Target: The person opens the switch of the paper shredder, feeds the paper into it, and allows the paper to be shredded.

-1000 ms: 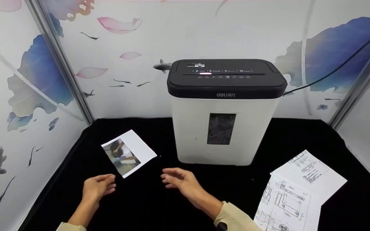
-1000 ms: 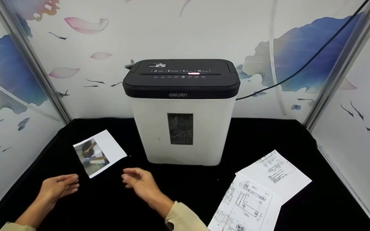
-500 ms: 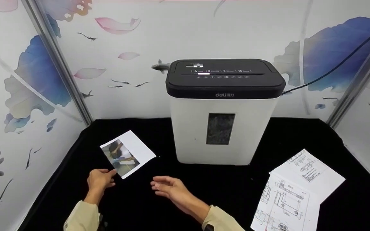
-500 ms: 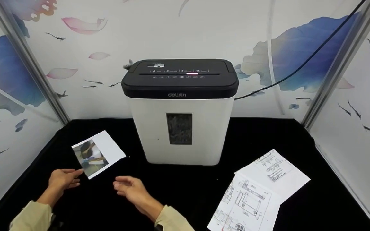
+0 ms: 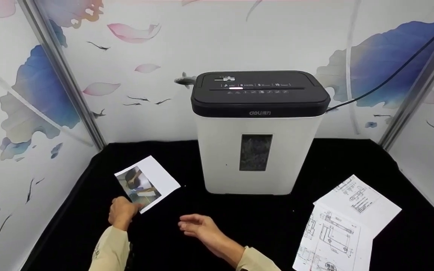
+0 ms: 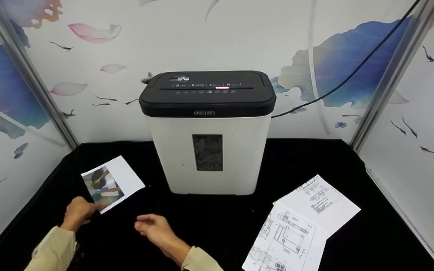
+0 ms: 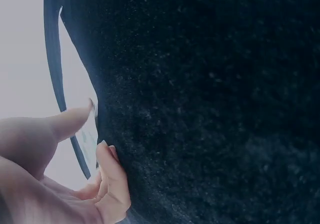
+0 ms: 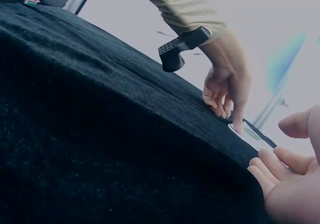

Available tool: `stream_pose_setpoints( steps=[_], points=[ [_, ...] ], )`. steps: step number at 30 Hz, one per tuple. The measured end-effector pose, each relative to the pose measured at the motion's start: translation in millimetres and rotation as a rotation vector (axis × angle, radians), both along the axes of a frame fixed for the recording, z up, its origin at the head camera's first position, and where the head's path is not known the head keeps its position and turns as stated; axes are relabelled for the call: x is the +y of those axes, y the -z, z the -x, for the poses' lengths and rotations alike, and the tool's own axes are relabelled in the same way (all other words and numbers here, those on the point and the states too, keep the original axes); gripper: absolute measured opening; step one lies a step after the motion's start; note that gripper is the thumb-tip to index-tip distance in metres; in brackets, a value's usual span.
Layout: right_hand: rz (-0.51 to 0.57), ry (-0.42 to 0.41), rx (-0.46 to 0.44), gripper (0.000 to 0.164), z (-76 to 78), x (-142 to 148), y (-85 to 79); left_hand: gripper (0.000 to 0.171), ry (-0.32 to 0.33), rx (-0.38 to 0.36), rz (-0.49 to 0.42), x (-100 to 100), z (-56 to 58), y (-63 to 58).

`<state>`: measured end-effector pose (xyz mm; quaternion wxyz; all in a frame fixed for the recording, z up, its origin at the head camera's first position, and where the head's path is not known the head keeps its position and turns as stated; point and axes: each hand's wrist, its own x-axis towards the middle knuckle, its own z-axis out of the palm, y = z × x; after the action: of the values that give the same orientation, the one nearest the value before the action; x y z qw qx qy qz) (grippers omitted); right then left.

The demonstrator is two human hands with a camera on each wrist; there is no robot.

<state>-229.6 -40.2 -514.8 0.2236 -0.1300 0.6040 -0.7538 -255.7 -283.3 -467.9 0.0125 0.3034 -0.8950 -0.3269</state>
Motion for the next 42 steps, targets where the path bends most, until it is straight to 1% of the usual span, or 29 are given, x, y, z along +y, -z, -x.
stream_pose_setpoints(
  steps=[3,5,7,9,12,14,15,17,20,22,23,25,29,33,37,39,42],
  points=[
    [-0.002,0.001,0.008,0.036,-1.1,-0.4,1.3,0.044,-0.008,0.001,-0.005,-0.8,-0.3,1.1],
    [-0.002,-0.001,0.012,0.036,-1.3,-0.5,2.0,0.038,-0.022,0.002,-0.021,-1.2,-0.4,1.2],
    [0.0,-0.005,0.017,0.036,-1.7,-0.8,2.6,0.035,-0.038,0.006,-0.032,-1.6,-0.6,0.9],
    [-0.003,-0.006,0.025,0.036,-2.1,-0.9,3.3,0.037,-0.052,0.013,-0.05,-2.4,-0.5,0.8],
    [-0.004,-0.005,0.029,0.036,-2.6,-1.5,3.9,0.039,-0.066,0.019,-0.085,-3.6,-0.7,1.3],
    [0.0,-0.005,0.024,0.036,-2.9,-2.2,3.6,0.038,-0.083,0.038,-0.119,-4.6,-1.0,1.6],
    [0.003,-0.004,0.018,0.037,-2.6,-2.5,3.3,0.036,-0.091,0.052,-0.153,-5.2,-0.8,1.7],
    [0.007,0.001,0.008,0.038,-2.2,-2.7,2.1,0.031,-0.102,0.106,-0.284,-6.0,-2.0,1.5],
    [0.01,0.01,0.004,0.042,-2.4,-2.2,-0.1,0.03,-0.084,0.214,-0.54,-6.8,-6.8,0.1],
    [0.009,0.013,0.002,0.047,-2.3,-1.7,-2.3,0.034,-0.072,0.263,-0.695,-6.1,-12.0,-2.8],
    [0.011,0.013,0.002,0.05,-2.3,-1.5,-3.4,0.035,-0.063,0.274,-0.737,-5.4,-14.5,-4.2],
    [0.017,0.013,-0.001,0.054,-2.5,-1.2,-6.2,0.036,-0.069,0.291,-0.793,-2.9,-19.1,-8.2],
    [0.035,0.016,-0.004,0.062,-3.8,-1.8,-13.9,0.041,-0.073,0.291,-0.849,3.5,-27.7,-15.2],
    [0.048,0.04,-0.009,0.069,-4.3,-4.8,-21.3,0.044,-0.051,0.32,-0.908,13.2,-39.0,-19.5],
    [0.065,0.086,-0.031,0.077,-5.5,-8.9,-26.5,0.039,-0.045,0.349,-0.947,26.3,-52.6,-20.6],
    [0.077,0.104,-0.046,0.08,-6.3,-11.0,-28.5,0.037,-0.047,0.353,-0.95,33.0,-60.3,-20.5],
    [0.106,0.13,-0.065,0.076,-7.9,-12.6,-31.3,0.037,-0.045,0.356,-0.949,42.6,-71.9,-19.3]
  ],
)
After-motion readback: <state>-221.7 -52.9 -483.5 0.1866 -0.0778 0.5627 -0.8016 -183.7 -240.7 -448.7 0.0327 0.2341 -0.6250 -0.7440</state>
